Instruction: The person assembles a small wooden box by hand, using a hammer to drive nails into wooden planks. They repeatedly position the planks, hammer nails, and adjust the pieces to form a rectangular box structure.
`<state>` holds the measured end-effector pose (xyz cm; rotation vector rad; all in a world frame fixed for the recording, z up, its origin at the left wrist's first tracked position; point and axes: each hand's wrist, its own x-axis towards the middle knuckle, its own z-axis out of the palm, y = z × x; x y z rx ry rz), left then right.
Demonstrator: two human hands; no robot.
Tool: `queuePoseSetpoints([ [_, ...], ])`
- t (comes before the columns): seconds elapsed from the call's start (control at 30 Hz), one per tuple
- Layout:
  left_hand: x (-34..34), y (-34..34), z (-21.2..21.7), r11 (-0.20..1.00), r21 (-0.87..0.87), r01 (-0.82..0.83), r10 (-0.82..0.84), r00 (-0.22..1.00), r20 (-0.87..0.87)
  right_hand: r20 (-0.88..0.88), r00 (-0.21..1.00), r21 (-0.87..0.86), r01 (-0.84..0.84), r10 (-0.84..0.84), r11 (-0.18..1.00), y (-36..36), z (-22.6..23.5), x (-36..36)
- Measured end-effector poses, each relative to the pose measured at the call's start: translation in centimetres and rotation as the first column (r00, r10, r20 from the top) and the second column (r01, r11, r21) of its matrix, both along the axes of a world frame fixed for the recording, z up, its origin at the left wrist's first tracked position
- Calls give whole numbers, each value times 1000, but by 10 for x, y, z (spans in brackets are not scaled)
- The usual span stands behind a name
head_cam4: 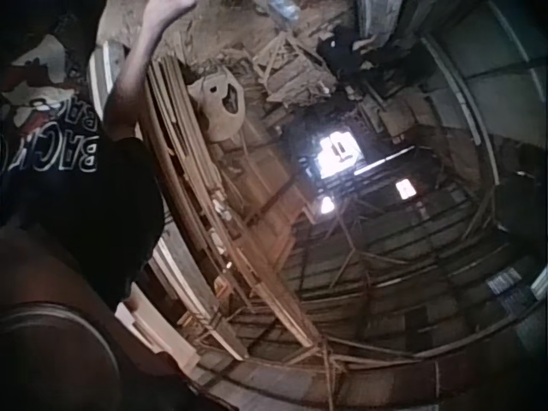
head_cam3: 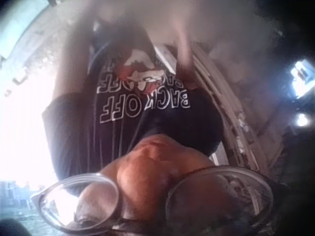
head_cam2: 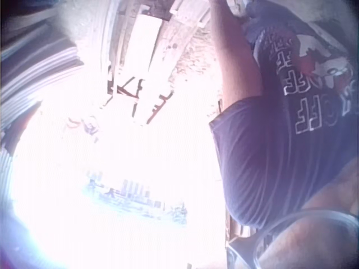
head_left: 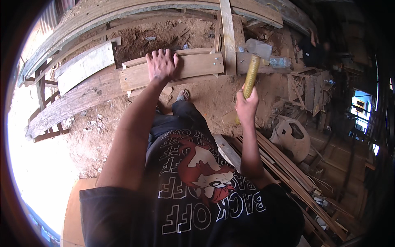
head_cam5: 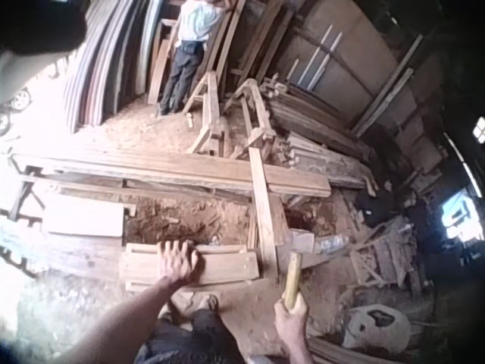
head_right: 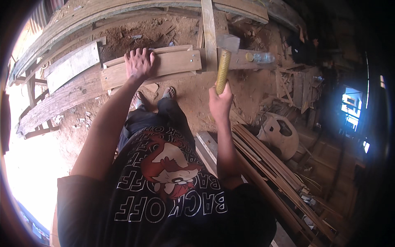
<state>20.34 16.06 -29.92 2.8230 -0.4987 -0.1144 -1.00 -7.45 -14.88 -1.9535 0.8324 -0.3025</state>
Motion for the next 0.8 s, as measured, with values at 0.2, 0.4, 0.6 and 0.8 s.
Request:
queuePoseSetpoints([
  [0.2, 0, 1, -4, 1000, -29, -8, 8, 1000, 2, -2, 999, -73, 32, -32, 997, 18, -18, 5],
  [0.4, 1, 0, -3, 999, -41, -8, 9, 1000, 22, -462, 866, -128, -277, 190, 952, 9, -54, 17],
  [0.6, -1, 0, -1, 998, -55, -16, 18, 999, 37, -244, 968, 35, -59, 66, 998, 11, 8, 15],
  [0.8, 0, 0, -2, 998, -59, -7, 7, 1000, 6, 69, 994, -217, -66, 83, 974, 8, 10, 9],
])
